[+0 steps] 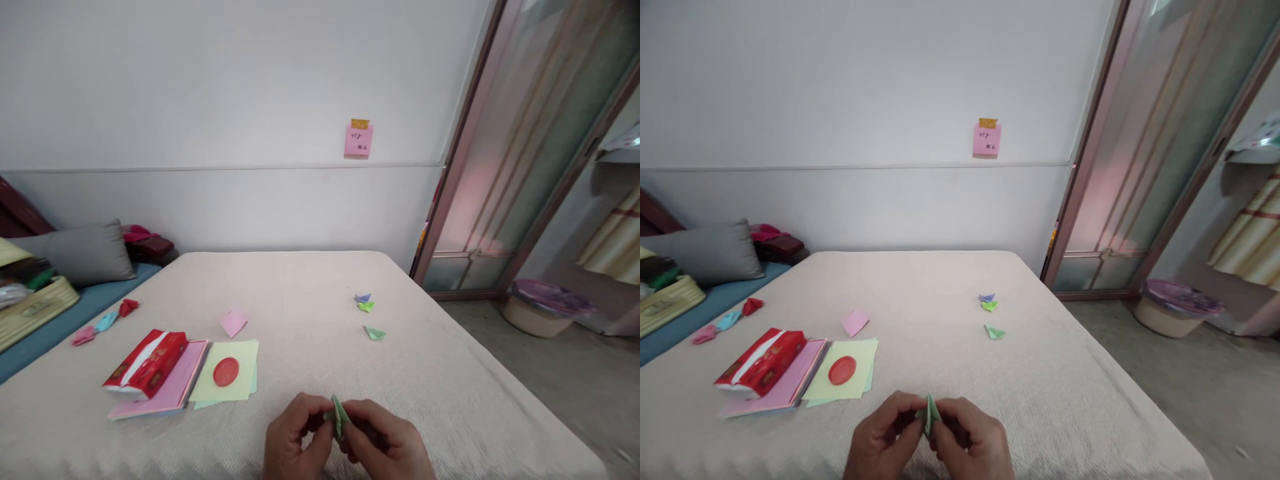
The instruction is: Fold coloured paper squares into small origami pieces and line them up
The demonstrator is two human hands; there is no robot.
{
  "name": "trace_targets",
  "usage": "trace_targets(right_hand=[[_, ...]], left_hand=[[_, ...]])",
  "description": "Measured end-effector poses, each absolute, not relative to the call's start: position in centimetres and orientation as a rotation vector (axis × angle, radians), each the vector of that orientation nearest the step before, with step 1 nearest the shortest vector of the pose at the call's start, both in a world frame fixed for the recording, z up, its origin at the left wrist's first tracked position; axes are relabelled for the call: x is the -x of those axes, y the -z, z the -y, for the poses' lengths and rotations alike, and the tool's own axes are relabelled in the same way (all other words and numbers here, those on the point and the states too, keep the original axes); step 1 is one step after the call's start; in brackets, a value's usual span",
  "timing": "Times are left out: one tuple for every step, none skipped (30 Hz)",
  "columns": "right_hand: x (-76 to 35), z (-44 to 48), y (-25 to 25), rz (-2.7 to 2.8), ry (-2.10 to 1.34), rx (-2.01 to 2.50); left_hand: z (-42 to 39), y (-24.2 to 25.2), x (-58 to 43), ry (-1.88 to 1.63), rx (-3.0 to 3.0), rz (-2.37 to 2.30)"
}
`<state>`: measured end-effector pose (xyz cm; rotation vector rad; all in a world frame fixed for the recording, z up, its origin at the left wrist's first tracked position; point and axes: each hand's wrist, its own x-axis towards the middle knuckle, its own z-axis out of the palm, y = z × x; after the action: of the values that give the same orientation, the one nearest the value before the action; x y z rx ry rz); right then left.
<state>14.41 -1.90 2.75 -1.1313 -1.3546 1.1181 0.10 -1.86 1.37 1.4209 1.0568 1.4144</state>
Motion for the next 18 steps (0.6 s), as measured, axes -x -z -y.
trace_targets(right_hand=[[-14.34,1.94,-2.72,1.328,-1.142,1.145],[-14.26,1.96,-2.69,1.296,-1.168,1.159],[-14.19,1.97,-2.67,1.259,-1.192,1.175],[-14.14,1.97,-2.67,1.223,-1.21,1.193],[-14.09,1.97,-2.69,1.192,-1.221,1.214],[-14.07,1.95,-2.73,1.172,-1.223,1.239],[-14.06,1.94,-2.77,1.163,-1.216,1.265],[-14.06,1.92,-2.82,1.162,-1.204,1.288],[-14.07,1.92,-2.87,1.167,-1.19,1.307],[-14.09,1.91,-2.91,1.175,-1.177,1.321],[-14.11,1.91,-2.94,1.184,-1.168,1.33],[-14.12,1.9,-2.96,1.193,-1.164,1.337],[-14.14,1.9,-2.97,1.199,-1.166,1.343],[-14.16,1.88,-2.97,1.201,-1.176,1.347],[-14.18,1.86,-2.97,1.199,-1.192,1.35],[-14.19,1.83,-2.96,1.194,-1.212,1.351],[-14.21,1.79,-2.97,1.188,-1.235,1.349],[-14.23,1.74,-2.98,1.182,-1.259,1.341]], left_hand=[[1.87,-1.27,-0.19,-1.421,-1.363,-1.07],[1.88,-1.19,-0.29,-1.436,-1.298,-1.08],[1.87,-1.12,-0.39,-1.45,-1.235,-1.091],[1.84,-1.08,-0.47,-1.458,-1.183,-1.105],[1.8,-1.05,-0.54,-1.466,-1.145,-1.118],[1.75,-1.04,-0.59,-1.48,-1.127,-1.121],[1.68,-1.05,-0.62,-1.499,-1.13,-1.123],[1.62,-1.07,-0.62,-1.517,-1.15,-1.131],[1.57,-1.08,-0.6,-1.534,-1.18,-1.145],[1.53,-1.1,-0.56,-1.548,-1.214,-1.165],[1.49,-1.09,-0.5,-1.552,-1.248,-1.189],[1.46,-1.07,-0.44,-1.542,-1.273,-1.212],[1.44,-1.04,-0.36,-1.524,-1.284,-1.219],[1.41,-1.02,-0.28,-1.505,-1.281,-1.203],[1.37,-1.01,-0.2,-1.483,-1.266,-1.173],[1.33,-1.03,-0.13,-1.455,-1.24,-1.136],[1.27,-1.1,-0.06,-1.425,-1.205,-1.095],[1.22,-1.22,-0.01,-1.394,-1.167,-1.057]])
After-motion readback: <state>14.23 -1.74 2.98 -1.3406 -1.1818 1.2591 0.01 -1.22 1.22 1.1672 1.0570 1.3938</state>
